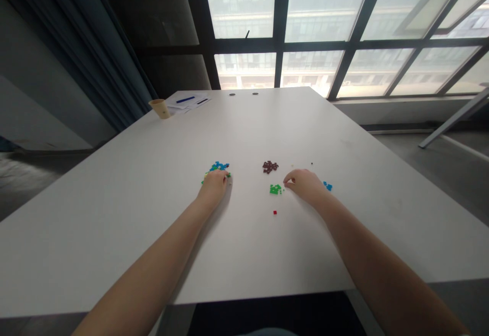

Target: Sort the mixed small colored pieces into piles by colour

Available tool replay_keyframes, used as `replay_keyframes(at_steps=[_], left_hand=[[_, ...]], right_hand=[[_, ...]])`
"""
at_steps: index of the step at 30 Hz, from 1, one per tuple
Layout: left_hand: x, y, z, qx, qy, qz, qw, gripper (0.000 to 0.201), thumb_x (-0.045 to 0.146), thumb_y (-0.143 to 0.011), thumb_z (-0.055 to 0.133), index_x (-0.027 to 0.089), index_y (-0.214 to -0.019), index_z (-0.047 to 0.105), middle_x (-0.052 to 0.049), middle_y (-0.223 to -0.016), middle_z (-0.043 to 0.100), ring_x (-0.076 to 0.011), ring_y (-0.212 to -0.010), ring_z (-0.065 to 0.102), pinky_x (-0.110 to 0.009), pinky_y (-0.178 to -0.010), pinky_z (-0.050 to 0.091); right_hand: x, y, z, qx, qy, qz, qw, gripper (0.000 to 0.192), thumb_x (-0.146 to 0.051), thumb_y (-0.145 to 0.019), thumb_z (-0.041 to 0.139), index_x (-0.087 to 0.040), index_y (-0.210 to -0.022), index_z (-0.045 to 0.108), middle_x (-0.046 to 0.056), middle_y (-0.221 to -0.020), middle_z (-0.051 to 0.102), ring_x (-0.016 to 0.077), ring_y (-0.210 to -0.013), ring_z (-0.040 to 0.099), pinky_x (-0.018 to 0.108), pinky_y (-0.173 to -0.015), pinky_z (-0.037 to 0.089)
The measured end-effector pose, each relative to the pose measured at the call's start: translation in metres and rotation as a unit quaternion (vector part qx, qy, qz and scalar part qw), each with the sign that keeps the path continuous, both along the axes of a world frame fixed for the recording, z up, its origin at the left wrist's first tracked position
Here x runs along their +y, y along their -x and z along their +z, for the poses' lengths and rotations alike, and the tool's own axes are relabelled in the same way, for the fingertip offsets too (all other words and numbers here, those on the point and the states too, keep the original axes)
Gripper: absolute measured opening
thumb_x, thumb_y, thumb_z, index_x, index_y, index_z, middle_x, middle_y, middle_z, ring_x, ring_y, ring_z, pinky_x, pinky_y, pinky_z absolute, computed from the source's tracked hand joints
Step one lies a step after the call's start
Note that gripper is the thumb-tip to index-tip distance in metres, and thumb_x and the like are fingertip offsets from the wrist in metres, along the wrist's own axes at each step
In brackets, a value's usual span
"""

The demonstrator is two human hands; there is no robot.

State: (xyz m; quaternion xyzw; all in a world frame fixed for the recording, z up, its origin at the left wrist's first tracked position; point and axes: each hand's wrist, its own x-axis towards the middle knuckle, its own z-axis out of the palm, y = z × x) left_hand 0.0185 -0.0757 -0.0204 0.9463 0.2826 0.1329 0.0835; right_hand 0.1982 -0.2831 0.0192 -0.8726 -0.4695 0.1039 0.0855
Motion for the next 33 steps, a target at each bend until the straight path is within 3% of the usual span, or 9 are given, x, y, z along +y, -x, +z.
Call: replay_keyframes(at_steps=[8, 12, 17, 19, 21, 24, 27, 30, 33], left_hand=[[-0.004, 0.001, 0.007, -0.089, 0.032, 0.003, 0.995, 0.024, 0.015, -0.078, 0.04, 0.013, -0.078, 0.064, -0.01, -0.083, 0.059, -0.0203, -0.079, 0.055, -0.037, -0.082, 0.044], [-0.012, -0.002, 0.012, -0.165, 0.15, 0.007, 0.975, 0.014, 0.017, -0.073, 0.048, 0.015, -0.077, 0.062, -0.008, -0.085, 0.06, -0.0161, -0.07, 0.054, -0.033, -0.075, 0.045], [-0.032, -0.01, 0.009, -0.241, 0.469, -0.003, 0.849, 0.026, 0.038, -0.065, 0.064, 0.016, -0.079, 0.064, -0.004, -0.072, 0.064, -0.0139, -0.067, 0.057, -0.027, -0.065, 0.044], [-0.042, -0.014, 0.006, -0.255, 0.535, -0.008, 0.805, 0.032, 0.042, -0.061, 0.068, 0.016, -0.079, 0.066, -0.004, -0.073, 0.065, -0.0132, -0.067, 0.058, -0.025, -0.064, 0.044], [-0.051, -0.016, 0.005, -0.267, 0.544, -0.02, 0.795, 0.032, 0.043, -0.061, 0.069, 0.016, -0.078, 0.066, -0.005, -0.075, 0.067, -0.0135, -0.068, 0.059, -0.026, -0.065, 0.044], [-0.061, -0.016, 0.008, -0.297, 0.439, -0.06, 0.846, 0.023, 0.039, -0.068, 0.065, 0.017, -0.075, 0.066, -0.005, -0.079, 0.067, -0.0157, -0.074, 0.059, -0.028, -0.068, 0.045], [-0.066, -0.01, 0.016, -0.343, 0.207, -0.13, 0.907, 0.011, 0.03, -0.075, 0.062, 0.02, -0.074, 0.066, -0.004, -0.084, 0.066, -0.0164, -0.084, 0.057, -0.033, -0.079, 0.044], [-0.066, -0.005, 0.023, -0.369, 0.011, -0.193, 0.909, 0.003, 0.024, -0.075, 0.063, 0.022, -0.076, 0.065, -0.002, -0.086, 0.065, -0.0158, -0.087, 0.054, -0.035, -0.086, 0.041], [-0.064, -0.002, 0.024, -0.374, -0.095, -0.195, 0.901, 0.004, 0.023, -0.073, 0.066, 0.024, -0.077, 0.065, -0.002, -0.088, 0.065, -0.0165, -0.089, 0.052, -0.034, -0.083, 0.04]], right_hand=[[0.0, 0.0, 0.0, -0.003, -0.03, 0.012, 0.999, 0.02, -0.028, -0.079, 0.053, -0.024, -0.087, 0.071, 0.004, -0.084, 0.066, 0.016, -0.077, 0.056, 0.026, -0.069, 0.038], [0.001, 0.0, 0.0, 0.003, -0.055, 0.017, 0.998, 0.019, -0.028, -0.078, 0.055, -0.023, -0.086, 0.071, 0.004, -0.081, 0.066, 0.0152, -0.073, 0.055, 0.026, -0.067, 0.037], [0.004, 0.003, -0.003, 0.01, -0.103, 0.042, 0.994, 0.018, -0.027, -0.079, 0.054, -0.022, -0.083, 0.071, 0.003, -0.076, 0.065, 0.0133, -0.068, 0.054, 0.025, -0.065, 0.036], [0.006, 0.005, -0.004, 0.011, -0.13, 0.059, 0.99, 0.018, -0.026, -0.079, 0.053, -0.022, -0.082, 0.071, 0.003, -0.075, 0.065, 0.0132, -0.068, 0.054, 0.025, -0.065, 0.036], [0.008, 0.008, -0.005, 0.011, -0.162, 0.072, 0.984, 0.018, -0.026, -0.08, 0.053, -0.021, -0.08, 0.071, 0.003, -0.073, 0.064, 0.0132, -0.068, 0.054, 0.026, -0.067, 0.036], [0.01, 0.012, -0.005, 0.006, -0.213, 0.093, 0.972, 0.018, -0.025, -0.081, 0.053, -0.021, -0.079, 0.07, 0.002, -0.07, 0.063, 0.0133, -0.068, 0.054, 0.026, -0.069, 0.036], [0.011, 0.016, -0.006, 0.001, -0.265, 0.132, 0.955, 0.018, -0.023, -0.083, 0.052, -0.021, -0.082, 0.069, 0.002, -0.068, 0.063, 0.0132, -0.068, 0.054, 0.027, -0.071, 0.036], [0.012, 0.018, -0.006, 0.0, -0.317, 0.169, 0.933, 0.017, -0.025, -0.083, 0.053, -0.021, -0.087, 0.069, 0.002, -0.069, 0.063, 0.0136, -0.069, 0.054, 0.027, -0.072, 0.037], [0.012, 0.02, -0.004, -0.001, -0.361, 0.194, 0.912, 0.016, -0.029, -0.082, 0.056, -0.021, -0.088, 0.069, 0.003, -0.068, 0.063, 0.0138, -0.069, 0.054, 0.027, -0.072, 0.039]])
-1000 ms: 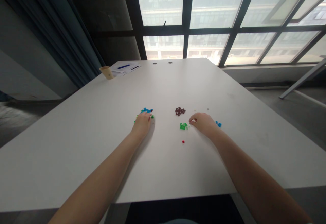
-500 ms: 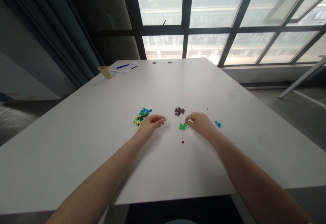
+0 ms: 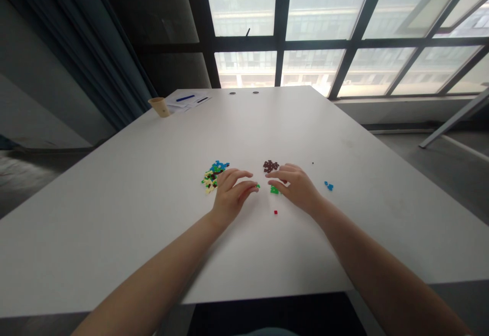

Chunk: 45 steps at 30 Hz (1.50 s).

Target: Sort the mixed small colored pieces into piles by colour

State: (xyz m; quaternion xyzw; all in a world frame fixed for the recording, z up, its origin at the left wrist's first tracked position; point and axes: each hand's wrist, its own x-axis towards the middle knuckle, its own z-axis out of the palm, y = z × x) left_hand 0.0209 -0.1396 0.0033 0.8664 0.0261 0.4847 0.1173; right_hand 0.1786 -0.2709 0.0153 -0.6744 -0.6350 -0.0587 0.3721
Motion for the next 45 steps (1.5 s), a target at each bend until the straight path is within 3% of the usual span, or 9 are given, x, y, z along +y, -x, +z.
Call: replay_keyframes(at_steps=[3, 7, 12, 18, 22, 26, 28, 36, 45], left_hand=[[0.002, 0.001, -0.002, -0.002, -0.038, 0.037, 0.999, 0.005, 0.027, -0.072, 0.067, 0.026, -0.077, 0.066, -0.001, -0.088, 0.065, -0.0177, -0.09, 0.051, -0.034, -0.082, 0.038], [0.003, 0.002, -0.003, 0.051, -0.021, 0.065, 0.996, 0.007, 0.034, -0.075, 0.063, 0.029, -0.077, 0.067, -0.002, -0.088, 0.065, -0.0188, -0.091, 0.05, -0.035, -0.084, 0.034], [0.001, 0.003, -0.004, 0.114, 0.039, 0.05, 0.991, 0.013, 0.038, -0.078, 0.057, 0.029, -0.078, 0.067, -0.002, -0.084, 0.064, -0.0181, -0.087, 0.051, -0.036, -0.084, 0.031], [-0.001, 0.0, -0.002, 0.125, 0.045, 0.046, 0.99, 0.014, 0.038, -0.078, 0.057, 0.027, -0.077, 0.066, -0.002, -0.083, 0.064, -0.0169, -0.082, 0.052, -0.035, -0.083, 0.031], [0.013, -0.003, -0.006, 0.157, 0.048, 0.107, 0.981, 0.017, 0.034, -0.082, 0.053, 0.024, -0.078, 0.065, -0.004, -0.092, 0.063, -0.0186, -0.087, 0.052, -0.036, -0.083, 0.032], [0.037, -0.003, -0.02, 0.258, 0.061, 0.187, 0.946, 0.017, 0.024, -0.081, 0.051, 0.022, -0.094, 0.063, -0.009, -0.104, 0.06, -0.0249, -0.098, 0.051, -0.039, -0.081, 0.036], [0.046, -0.001, -0.026, 0.306, 0.072, 0.195, 0.929, 0.024, 0.019, -0.08, 0.049, 0.02, -0.099, 0.062, -0.01, -0.104, 0.06, -0.0259, -0.098, 0.051, -0.04, -0.081, 0.038], [0.055, 0.001, -0.028, 0.307, 0.125, 0.131, 0.934, 0.023, 0.012, -0.076, 0.041, 0.016, -0.078, 0.064, -0.01, -0.088, 0.061, -0.0233, -0.085, 0.054, -0.041, -0.084, 0.042], [0.055, 0.001, -0.027, 0.316, 0.103, 0.151, 0.931, 0.021, 0.012, -0.076, 0.04, 0.015, -0.073, 0.061, -0.01, -0.081, 0.059, -0.0232, -0.081, 0.054, -0.04, -0.081, 0.043]], right_hand=[[-0.001, 0.002, 0.004, -0.003, -0.021, 0.019, 1.0, 0.018, -0.032, -0.08, 0.058, -0.02, -0.088, 0.069, 0.003, -0.069, 0.063, 0.0138, -0.069, 0.053, 0.027, -0.073, 0.04], [-0.003, 0.007, 0.009, 0.006, -0.007, 0.031, 0.999, 0.021, -0.036, -0.08, 0.058, -0.022, -0.091, 0.068, 0.003, -0.071, 0.062, 0.0138, -0.072, 0.053, 0.027, -0.074, 0.04], [-0.001, 0.017, 0.008, 0.026, 0.001, 0.057, 0.998, 0.023, -0.037, -0.083, 0.053, -0.022, -0.092, 0.068, 0.002, -0.066, 0.059, 0.0126, -0.067, 0.05, 0.026, -0.07, 0.04], [0.002, 0.016, 0.006, 0.039, -0.004, 0.061, 0.997, 0.019, -0.031, -0.083, 0.054, -0.02, -0.085, 0.069, 0.001, -0.064, 0.058, 0.0119, -0.067, 0.05, 0.024, -0.069, 0.039], [-0.003, -0.008, 0.004, 0.04, 0.104, -0.053, 0.992, 0.013, -0.027, -0.079, 0.058, -0.02, -0.083, 0.069, 0.001, -0.067, 0.058, 0.0117, -0.066, 0.05, 0.024, -0.069, 0.038], [-0.01, -0.029, -0.002, 0.02, 0.306, -0.149, 0.94, 0.01, -0.021, -0.073, 0.06, -0.02, -0.077, 0.07, 0.003, -0.072, 0.061, 0.0126, -0.067, 0.052, 0.023, -0.064, 0.037], [-0.013, -0.031, -0.005, 0.016, 0.355, -0.163, 0.92, 0.011, -0.022, -0.071, 0.062, -0.021, -0.078, 0.07, 0.004, -0.076, 0.062, 0.0137, -0.071, 0.053, 0.023, -0.063, 0.036], [-0.016, -0.025, -0.003, 0.048, 0.338, -0.145, 0.929, 0.013, -0.024, -0.071, 0.062, -0.023, -0.081, 0.07, 0.002, -0.073, 0.061, 0.0127, -0.067, 0.054, 0.023, -0.062, 0.038], [-0.016, -0.024, -0.002, 0.056, 0.346, -0.139, 0.926, 0.016, -0.02, -0.074, 0.056, -0.023, -0.081, 0.071, 0.002, -0.072, 0.062, 0.0122, -0.065, 0.053, 0.023, -0.063, 0.038]])
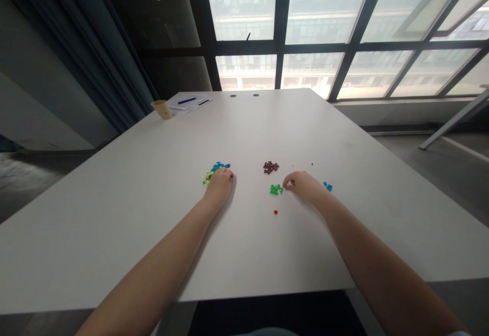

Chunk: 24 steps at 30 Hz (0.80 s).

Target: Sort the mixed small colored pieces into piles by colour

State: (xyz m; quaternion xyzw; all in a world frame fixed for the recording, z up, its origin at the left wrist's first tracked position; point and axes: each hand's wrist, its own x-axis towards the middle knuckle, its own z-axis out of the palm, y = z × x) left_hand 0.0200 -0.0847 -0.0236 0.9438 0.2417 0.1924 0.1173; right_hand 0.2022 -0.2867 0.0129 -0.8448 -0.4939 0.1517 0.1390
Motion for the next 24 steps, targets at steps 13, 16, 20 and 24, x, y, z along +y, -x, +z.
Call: replay_keyframes(at_steps=[13, 16, 20, 24], left_hand=[[-0.036, -0.007, 0.017, -0.128, 0.202, -0.048, 0.97, 0.018, 0.031, -0.078, 0.052, 0.019, -0.086, 0.063, -0.004, -0.086, 0.066, -0.0163, -0.078, 0.058, -0.029, -0.075, 0.046], [-0.048, -0.009, 0.02, -0.155, 0.235, -0.084, 0.956, 0.019, 0.032, -0.078, 0.054, 0.019, -0.088, 0.065, -0.005, -0.088, 0.066, -0.0154, -0.079, 0.059, -0.028, -0.075, 0.047], [-0.057, -0.011, 0.022, -0.17, 0.247, -0.122, 0.946, 0.018, 0.03, -0.079, 0.054, 0.02, -0.089, 0.066, -0.005, -0.087, 0.065, -0.0141, -0.077, 0.058, -0.027, -0.074, 0.047], [-0.059, -0.011, 0.023, -0.185, 0.244, -0.138, 0.942, 0.017, 0.029, -0.08, 0.054, 0.021, -0.089, 0.065, -0.005, -0.09, 0.064, -0.014, -0.077, 0.058, -0.027, -0.073, 0.048]], right_hand=[[0.004, 0.006, 0.007, -0.003, -0.159, 0.009, 0.987, 0.017, -0.021, -0.076, 0.052, -0.02, -0.081, 0.068, 0.0, -0.068, 0.056, 0.0104, -0.059, 0.046, 0.023, -0.062, 0.035], [0.007, 0.012, 0.007, 0.015, -0.206, 0.043, 0.977, 0.016, -0.023, -0.077, 0.053, -0.019, -0.082, 0.068, 0.0, -0.066, 0.055, 0.0101, -0.06, 0.045, 0.022, -0.062, 0.035], [0.01, 0.015, 0.005, 0.029, -0.24, 0.068, 0.968, 0.015, -0.021, -0.078, 0.053, -0.019, -0.081, 0.067, 0.0, -0.067, 0.056, 0.0103, -0.061, 0.046, 0.022, -0.063, 0.035], [0.012, 0.02, 0.007, 0.036, -0.251, 0.077, 0.964, 0.015, -0.021, -0.078, 0.053, -0.019, -0.082, 0.067, 0.0, -0.069, 0.058, 0.0104, -0.062, 0.047, 0.022, -0.063, 0.036]])
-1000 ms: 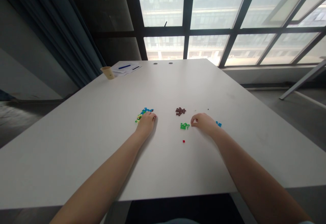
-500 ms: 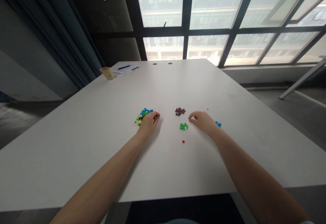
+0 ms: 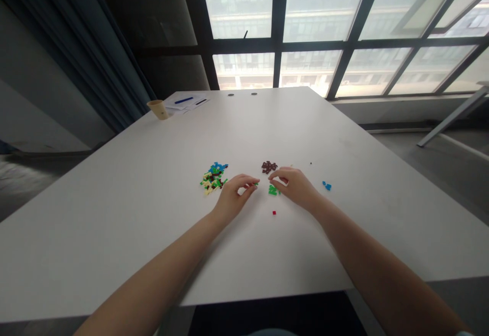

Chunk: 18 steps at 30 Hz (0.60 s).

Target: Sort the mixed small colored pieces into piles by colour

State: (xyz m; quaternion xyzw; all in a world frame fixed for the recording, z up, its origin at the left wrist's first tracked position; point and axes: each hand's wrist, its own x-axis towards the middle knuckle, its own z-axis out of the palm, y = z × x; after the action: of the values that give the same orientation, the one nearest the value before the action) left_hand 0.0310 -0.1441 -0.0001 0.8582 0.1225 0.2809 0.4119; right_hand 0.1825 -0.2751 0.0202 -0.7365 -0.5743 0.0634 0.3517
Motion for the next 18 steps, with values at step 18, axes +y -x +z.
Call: replay_keyframes(at_steps=[18], left_hand=[[-0.0009, 0.0041, -0.0015, -0.042, -0.228, 0.01, 0.973, 0.03, 0.018, -0.082, 0.052, 0.022, -0.111, 0.048, -0.002, -0.082, 0.066, -0.0142, -0.082, 0.06, -0.03, -0.078, 0.047]], right_hand=[[0.0021, 0.0098, -0.0043, -0.003, -0.043, 0.053, 0.998, 0.012, -0.022, -0.076, 0.06, -0.022, -0.086, 0.066, 0.0, -0.069, 0.055, 0.0111, -0.065, 0.049, 0.023, -0.065, 0.038]])
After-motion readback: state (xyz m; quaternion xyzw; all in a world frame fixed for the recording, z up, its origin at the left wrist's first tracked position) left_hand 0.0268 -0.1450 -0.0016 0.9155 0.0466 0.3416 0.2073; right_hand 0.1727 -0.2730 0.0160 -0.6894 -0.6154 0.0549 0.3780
